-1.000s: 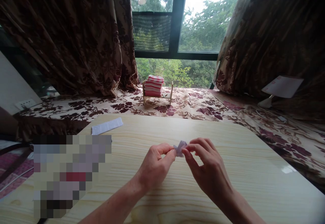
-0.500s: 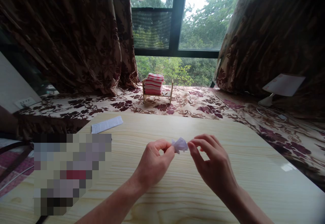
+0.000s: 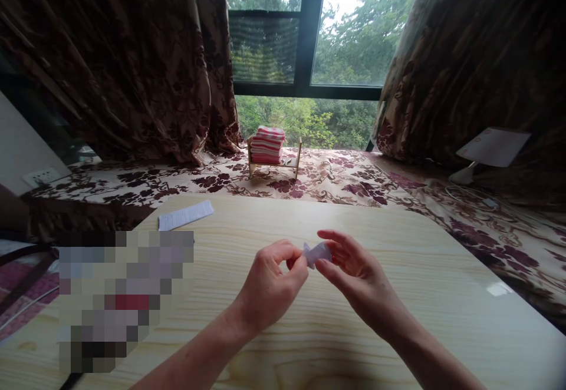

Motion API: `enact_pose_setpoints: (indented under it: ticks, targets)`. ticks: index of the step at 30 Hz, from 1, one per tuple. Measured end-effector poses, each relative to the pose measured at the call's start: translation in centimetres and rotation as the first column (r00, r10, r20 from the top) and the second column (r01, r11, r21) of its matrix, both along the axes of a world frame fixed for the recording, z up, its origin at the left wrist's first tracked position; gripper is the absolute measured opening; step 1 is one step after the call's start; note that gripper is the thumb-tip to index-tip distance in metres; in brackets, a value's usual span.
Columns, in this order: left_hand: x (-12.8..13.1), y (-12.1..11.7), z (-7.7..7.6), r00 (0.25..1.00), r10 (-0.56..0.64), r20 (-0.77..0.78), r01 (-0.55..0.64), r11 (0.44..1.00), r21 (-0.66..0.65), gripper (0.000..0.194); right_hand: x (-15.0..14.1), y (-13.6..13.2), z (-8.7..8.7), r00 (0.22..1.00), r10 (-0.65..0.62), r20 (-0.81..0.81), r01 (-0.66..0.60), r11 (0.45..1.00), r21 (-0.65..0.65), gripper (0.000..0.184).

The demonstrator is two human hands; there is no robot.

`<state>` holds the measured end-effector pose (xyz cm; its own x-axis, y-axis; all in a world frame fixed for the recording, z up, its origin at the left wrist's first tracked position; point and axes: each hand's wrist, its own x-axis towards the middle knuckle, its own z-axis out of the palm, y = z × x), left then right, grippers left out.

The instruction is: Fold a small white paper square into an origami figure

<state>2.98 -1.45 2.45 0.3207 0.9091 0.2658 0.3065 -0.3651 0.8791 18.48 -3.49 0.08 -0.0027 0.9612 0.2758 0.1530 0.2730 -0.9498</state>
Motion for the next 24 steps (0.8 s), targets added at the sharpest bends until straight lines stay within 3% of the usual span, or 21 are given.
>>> enact_pose_setpoints:
  ticks: [5,11,18,24]
  targets:
    - [-0.04,0.16,0.06,1.000,0.007,0.024,-0.007,1.000,-0.028,0.021,0.02,0.05,0.04,0.998,0.017,-0.054,-0.016,1.000,0.012,0.035]
    - [-0.14,0.31,0.10,0.998,0.005,0.061,-0.002,0.998,-0.064,0.021,0.54,0.18,0.12,0.997,-0.062,0.037,0.061,0.998,0.031,0.030]
    - [-0.22,0.22,0.04,0.998,0.031,0.063,-0.029,0.999,-0.036,0.020,0.15,0.08,-0.13,0.996,-0.039,0.076,0.035,0.998,0.049,0.030]
    - [-0.25,0.31,-0.03,0.997,0.019,0.079,-0.020,1.000,0.011,0.019,0.10,-0.16,0.56,0.946,-0.217,0.242,0.162,0.960,0.228,0.012]
